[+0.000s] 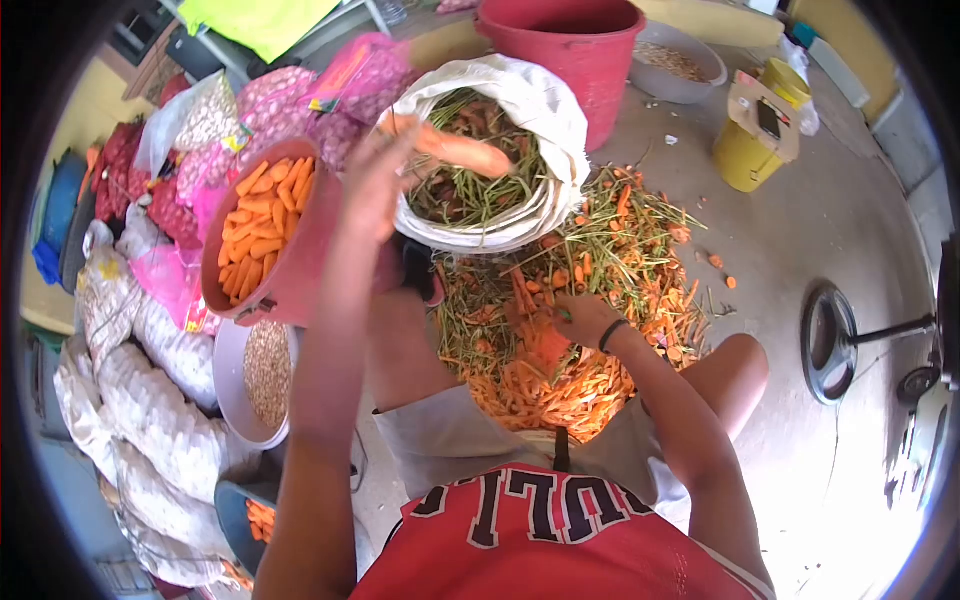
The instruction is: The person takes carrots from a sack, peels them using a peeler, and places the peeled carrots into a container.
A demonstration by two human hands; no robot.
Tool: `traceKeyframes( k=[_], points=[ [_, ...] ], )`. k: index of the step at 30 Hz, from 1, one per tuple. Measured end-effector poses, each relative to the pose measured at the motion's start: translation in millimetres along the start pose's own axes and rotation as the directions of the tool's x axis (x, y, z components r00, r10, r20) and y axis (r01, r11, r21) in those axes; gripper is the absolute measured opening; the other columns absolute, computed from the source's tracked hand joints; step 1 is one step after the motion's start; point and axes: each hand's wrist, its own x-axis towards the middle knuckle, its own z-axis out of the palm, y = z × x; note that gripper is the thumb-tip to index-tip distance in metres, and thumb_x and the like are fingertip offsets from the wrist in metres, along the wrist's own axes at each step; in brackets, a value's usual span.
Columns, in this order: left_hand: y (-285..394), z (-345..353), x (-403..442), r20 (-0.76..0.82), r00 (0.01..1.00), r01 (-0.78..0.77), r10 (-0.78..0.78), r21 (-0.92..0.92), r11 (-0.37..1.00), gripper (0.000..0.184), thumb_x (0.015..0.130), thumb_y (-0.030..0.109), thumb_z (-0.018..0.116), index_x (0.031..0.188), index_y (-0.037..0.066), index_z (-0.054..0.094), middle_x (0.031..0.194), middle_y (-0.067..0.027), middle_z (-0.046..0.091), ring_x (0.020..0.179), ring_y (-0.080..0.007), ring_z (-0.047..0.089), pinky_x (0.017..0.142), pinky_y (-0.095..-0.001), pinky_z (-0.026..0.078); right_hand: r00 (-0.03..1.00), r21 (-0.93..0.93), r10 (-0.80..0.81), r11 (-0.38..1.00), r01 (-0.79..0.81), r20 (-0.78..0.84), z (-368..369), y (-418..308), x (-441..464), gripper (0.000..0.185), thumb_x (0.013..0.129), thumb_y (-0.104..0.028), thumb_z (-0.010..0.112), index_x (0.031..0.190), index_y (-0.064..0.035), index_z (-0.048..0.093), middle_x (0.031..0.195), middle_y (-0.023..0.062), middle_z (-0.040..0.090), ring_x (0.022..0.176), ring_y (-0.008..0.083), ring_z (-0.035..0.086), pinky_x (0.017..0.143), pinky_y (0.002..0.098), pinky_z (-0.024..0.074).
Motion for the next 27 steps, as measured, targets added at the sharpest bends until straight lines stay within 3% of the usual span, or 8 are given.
traceKeyframes(
  k=[2, 6, 9, 13, 21, 23, 25, 27],
  points=[
    [-53.0, 18.0, -22.0, 0.008, 0.997, 0.077, -0.077, -0.163, 0.984, 0.025, 0.098, 0.016, 0.059, 0.121, 0.008, 0.053, 0.117, -0.0069, 0.061, 0.11, -0.0186, 0.059, 0.095, -0.0338, 0.051, 0.962, 0.154, -0.03, 0.985, 0.074, -0.273, 5.6, -0.9, -3.0, 0.027, 0.089, -0.022, 0.061, 0.109, -0.0054, 0.065, 0.09, 0.021, 0.069, 0.083, 0.0367, 0.067, 0.073, 0.0449, 0.0523],
    [-150.2, 64.2, -84.1, -0.073, 0.987, 0.077, -0.143, -0.57, 0.818, 0.026, 0.1, 0.019, 0.056, 0.122, 0.007, 0.05, 0.118, -0.0071, 0.059, 0.111, -0.019, 0.059, 0.1, -0.0352, 0.051, 0.733, 0.323, 0.107, 0.933, 0.159, -0.672, 18.0, 8.1, -2.6, 0.02, 0.089, -0.019, 0.061, 0.1, -0.0033, 0.067, 0.074, 0.0248, 0.064, 0.068, 0.0393, 0.065, 0.062, 0.0443, 0.0499],
    [-183.9, 81.8, -115.0, -0.055, 0.981, 0.094, -0.183, -0.697, 0.711, 0.028, 0.101, 0.018, 0.055, 0.126, 0.008, 0.049, 0.123, -0.0081, 0.057, 0.114, -0.0209, 0.059, 0.103, -0.0364, 0.052, 0.679, 0.379, 0.243, 0.924, 0.055, -0.693, 9.9, 14.4, -10.1, 0.018, 0.089, -0.018, 0.06, 0.098, -0.0039, 0.068, 0.069, 0.0236, 0.063, 0.064, 0.0394, 0.064, 0.06, 0.0442, 0.0494],
    [-186.8, 85.1, -132.7, -0.009, 0.982, 0.126, -0.189, -0.714, 0.689, 0.032, 0.099, 0.016, 0.057, 0.129, 0.009, 0.049, 0.13, -0.0082, 0.054, 0.116, -0.0208, 0.058, 0.099, -0.0344, 0.055, 0.594, 0.35, 0.184, 0.92, 0.177, -0.783, 6.3, 21.4, -8.1, 0.018, 0.089, -0.016, 0.059, 0.099, -0.0026, 0.066, 0.072, 0.0239, 0.064, 0.065, 0.0376, 0.066, 0.062, 0.0431, 0.0513],
    [-181.1, 68.1, -143.8, 0.067, 0.993, 0.115, -0.094, -0.619, 0.777, 0.025, 0.099, 0.011, 0.056, 0.124, 0.01, 0.053, 0.13, -0.0072, 0.055, 0.117, -0.0192, 0.057, 0.102, -0.0395, 0.051, 0.684, 0.216, 0.119, 0.975, 0.058, -0.72, 4.5, 19.2, -12.5, 0.022, 0.088, -0.018, 0.06, 0.096, 0.0019, 0.064, 0.076, 0.0236, 0.066, 0.07, 0.0343, 0.066, 0.067, 0.0443, 0.0514],
    [-183.9, 64.3, -146.1, 0.09, 0.991, 0.134, -0.101, -0.541, 0.831, 0.024, 0.098, 0.011, 0.057, 0.122, 0.011, 0.054, 0.13, -0.0072, 0.055, 0.116, -0.019, 0.058, 0.102, -0.04, 0.051, 0.856, 0.343, 0.281, 0.93, -0.132, -0.433, 23.8, 45.4, -3.8, 0.022, 0.087, -0.019, 0.059, 0.093, 0.0014, 0.065, 0.074, 0.0226, 0.064, 0.069, 0.0352, 0.064, 0.066, 0.0441, 0.0502],
    [-186.4, 59.0, -143.0, 0.086, 0.984, 0.18, -0.159, -0.405, 0.896, 0.022, 0.098, 0.01, 0.058, 0.12, 0.011, 0.056, 0.128, -0.0073, 0.056, 0.115, -0.0189, 0.058, 0.101, -0.0403, 0.051, 0.906, 0.351, 0.356, 0.898, -0.264, -0.229, 21.4, 55.4, 3.8, 0.023, 0.088, -0.021, 0.058, 0.09, 0.0012, 0.065, 0.073, 0.0215, 0.064, 0.067, 0.0348, 0.063, 0.065, 0.0433, 0.0497],
    [-187.8, 52.1, -144.6, 0.069, 0.99, 0.139, -0.121, -0.473, 0.87, 0.022, 0.098, 0.01, 0.058, 0.12, 0.009, 0.055, 0.127, -0.0077, 0.056, 0.115, -0.0196, 0.058, 0.1, -0.0412, 0.051, 0.921, 0.285, 0.375, 0.899, -0.334, -0.104, 30.6, 64.1, 5.6, 0.025, 0.089, -0.022, 0.057, 0.086, 0.0012, 0.066, 0.072, 0.0202, 0.064, 0.065, 0.0329, 0.062, 0.065, 0.042, 0.05]
  ],
)
